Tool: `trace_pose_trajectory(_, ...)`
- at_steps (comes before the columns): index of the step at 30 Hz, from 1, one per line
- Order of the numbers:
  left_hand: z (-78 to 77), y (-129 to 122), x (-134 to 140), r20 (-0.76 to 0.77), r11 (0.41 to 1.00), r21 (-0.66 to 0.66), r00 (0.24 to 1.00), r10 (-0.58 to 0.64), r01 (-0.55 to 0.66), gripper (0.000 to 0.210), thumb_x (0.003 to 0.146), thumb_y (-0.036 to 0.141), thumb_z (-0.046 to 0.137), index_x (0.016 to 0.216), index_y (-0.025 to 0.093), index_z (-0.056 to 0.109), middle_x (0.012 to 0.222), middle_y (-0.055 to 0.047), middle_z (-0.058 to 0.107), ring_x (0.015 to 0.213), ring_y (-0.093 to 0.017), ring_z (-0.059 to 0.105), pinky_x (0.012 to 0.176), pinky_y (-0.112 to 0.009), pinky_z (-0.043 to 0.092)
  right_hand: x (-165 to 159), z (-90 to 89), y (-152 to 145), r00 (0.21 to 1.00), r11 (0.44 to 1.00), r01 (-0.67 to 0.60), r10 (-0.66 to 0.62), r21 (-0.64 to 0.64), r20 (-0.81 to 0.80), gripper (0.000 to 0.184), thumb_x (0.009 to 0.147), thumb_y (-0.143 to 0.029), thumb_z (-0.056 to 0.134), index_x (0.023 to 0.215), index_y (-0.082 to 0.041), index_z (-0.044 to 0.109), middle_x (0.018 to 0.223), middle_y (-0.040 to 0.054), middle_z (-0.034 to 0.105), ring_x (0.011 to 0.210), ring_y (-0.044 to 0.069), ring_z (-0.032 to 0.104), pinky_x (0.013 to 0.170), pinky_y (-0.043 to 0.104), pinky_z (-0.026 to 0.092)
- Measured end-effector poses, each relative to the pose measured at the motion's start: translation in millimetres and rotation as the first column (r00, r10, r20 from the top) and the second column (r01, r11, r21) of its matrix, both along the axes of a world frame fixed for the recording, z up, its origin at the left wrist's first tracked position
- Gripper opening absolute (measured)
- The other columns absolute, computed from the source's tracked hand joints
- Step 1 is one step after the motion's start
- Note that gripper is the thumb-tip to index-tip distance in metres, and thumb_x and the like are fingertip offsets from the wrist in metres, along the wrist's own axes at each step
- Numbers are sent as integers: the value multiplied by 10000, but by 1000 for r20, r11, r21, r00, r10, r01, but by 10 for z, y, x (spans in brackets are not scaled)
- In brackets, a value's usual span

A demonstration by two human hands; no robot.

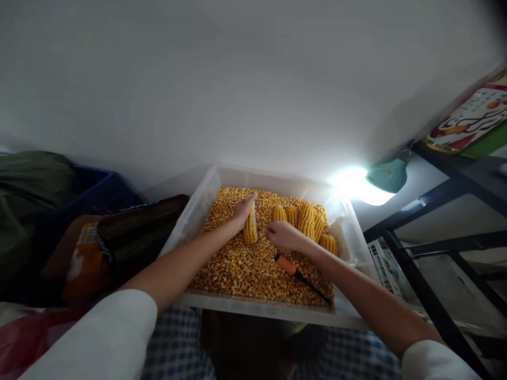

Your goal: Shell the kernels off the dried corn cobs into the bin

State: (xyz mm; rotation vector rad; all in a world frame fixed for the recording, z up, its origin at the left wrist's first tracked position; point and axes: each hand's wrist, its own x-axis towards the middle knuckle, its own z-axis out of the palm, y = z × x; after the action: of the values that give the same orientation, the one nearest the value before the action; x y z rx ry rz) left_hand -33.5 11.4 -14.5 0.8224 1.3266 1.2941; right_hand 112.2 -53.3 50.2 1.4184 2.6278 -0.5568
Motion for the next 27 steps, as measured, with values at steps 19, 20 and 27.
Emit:
trace_pose_trajectory(19,30,-3,11,-44,999,11,999,31,-31,280,620,442,590,677,168,584,490,0,534,511,-144,530,498,-243,405,-37,-166,6,999,997,-45,46,-57,16,302,820,-238,337,756,-127,611,744,61,619,625,112,509,532,205,271)
trace_pose_trajectory(20,40,-7,14,-47,999,10,998,34,-33,275,620,438,590,674,169,583,486,2,532,511,-145,531,497,-242,404,-37,-174,6,999,997,-47,48,-56,13,307,821,-242,334,750,-129,611,735,59,619,617,111,508,526,205,269)
trace_pose_trajectory(27,69,-19,31,-45,997,-59,998,55,-57,279,606,430,603,684,164,582,448,9,517,504,-150,533,487,-241,395,-60,-179,-35,997,997,-72,72,-8,24,334,834,-265,307,769,-138,609,718,66,627,604,121,530,528,205,301)
